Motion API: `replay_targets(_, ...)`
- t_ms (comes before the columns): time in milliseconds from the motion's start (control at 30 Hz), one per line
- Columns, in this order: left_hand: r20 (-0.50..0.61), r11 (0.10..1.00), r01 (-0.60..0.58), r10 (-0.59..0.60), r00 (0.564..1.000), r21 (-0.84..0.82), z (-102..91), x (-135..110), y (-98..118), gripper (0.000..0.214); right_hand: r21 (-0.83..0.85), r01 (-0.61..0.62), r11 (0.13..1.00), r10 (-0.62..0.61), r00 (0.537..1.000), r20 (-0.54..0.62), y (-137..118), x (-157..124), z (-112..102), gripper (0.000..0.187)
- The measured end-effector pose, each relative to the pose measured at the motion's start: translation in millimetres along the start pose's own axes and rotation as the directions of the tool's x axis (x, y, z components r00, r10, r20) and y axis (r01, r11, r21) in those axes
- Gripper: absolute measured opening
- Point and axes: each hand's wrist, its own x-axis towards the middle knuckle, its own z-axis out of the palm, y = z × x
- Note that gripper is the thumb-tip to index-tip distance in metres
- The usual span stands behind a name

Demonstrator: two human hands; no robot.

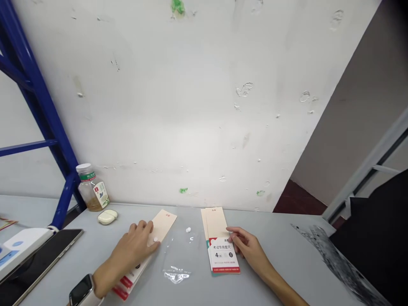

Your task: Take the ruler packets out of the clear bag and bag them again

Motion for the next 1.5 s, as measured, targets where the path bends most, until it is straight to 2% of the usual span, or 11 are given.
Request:
replay_targets(233,-0.034,0.996,0.053,-0.051,0.998,0.073,9.7,0.4,4.8,0.031,-0.014,0.006,1.0,-0.006,1.0,0.007,-0.4,0.0,1.4,0.038)
replay_targets(533,0.095,0.991,-0.02,0.033,0.995,-0.134,-10.2,-2.5,-7.8,0.039,-0.04,0.012,0.999,-0.011,1.0,0.015,0.6,-0.1,1.1,0.035)
replay_targets(633,0.126,0.987,0.005,0.016,0.992,-0.158,-10.6,-12.9,-18.4,0.05,-0.041,0.011,0.999,-0.01,1.0,0.023,0.2,0.0,1.0,0.037)
replay_targets(700,0.155,0.992,0.063,-0.045,0.987,-0.111,-5.5,-25.5,-25.9,0.065,-0.048,0.016,0.999,-0.015,0.999,0.031,0.3,-0.3,1.2,0.035)
replay_targets(767,0.189,0.996,0.05,-0.034,0.981,-0.077,1.3,-41.8,-30.0,0.067,-0.074,0.028,0.997,-0.025,0.999,0.033,0.4,-1.0,1.9,0.033)
replay_targets(900,0.082,0.999,0.028,-0.031,0.996,0.034,13.8,-69.6,-24.0,0.056,-0.165,0.081,0.983,-0.078,0.997,0.027,-0.3,-2.1,4.5,0.03)
replay_targets(1067,-0.026,0.99,0.054,-0.051,0.998,0.128,26.2,-68.0,-14.7,0.054,-0.284,0.166,0.944,-0.177,0.984,-0.013,2.4,-0.2,1.6,0.029)
replay_targets(1233,-0.128,0.99,0.042,-0.025,0.992,0.132,25.8,-53.4,-6.4,0.053,-0.395,0.032,0.918,-0.083,0.99,-0.113,5.7,-1.3,-2.0,0.042)
replay_targets(1333,-0.181,0.988,-0.115,0.133,0.975,0.105,20.4,-42.3,11.8,0.048,-0.488,-0.012,0.873,-0.043,0.994,-0.101,1.2,-3.5,3.6,0.041)
replay_targets(1433,-0.211,0.935,-0.355,0.351,0.912,0.021,21.3,-25.4,35.6,0.038,-0.601,0.001,0.799,-0.074,0.993,-0.097,-4.9,-3.7,12.1,0.043)
replay_targets(1500,-0.267,0.901,-0.433,0.414,0.87,-0.013,27.2,-13.8,48.9,0.033,-0.638,-0.015,0.77,-0.067,0.992,-0.104,-7.0,-2.6,15.9,0.042)
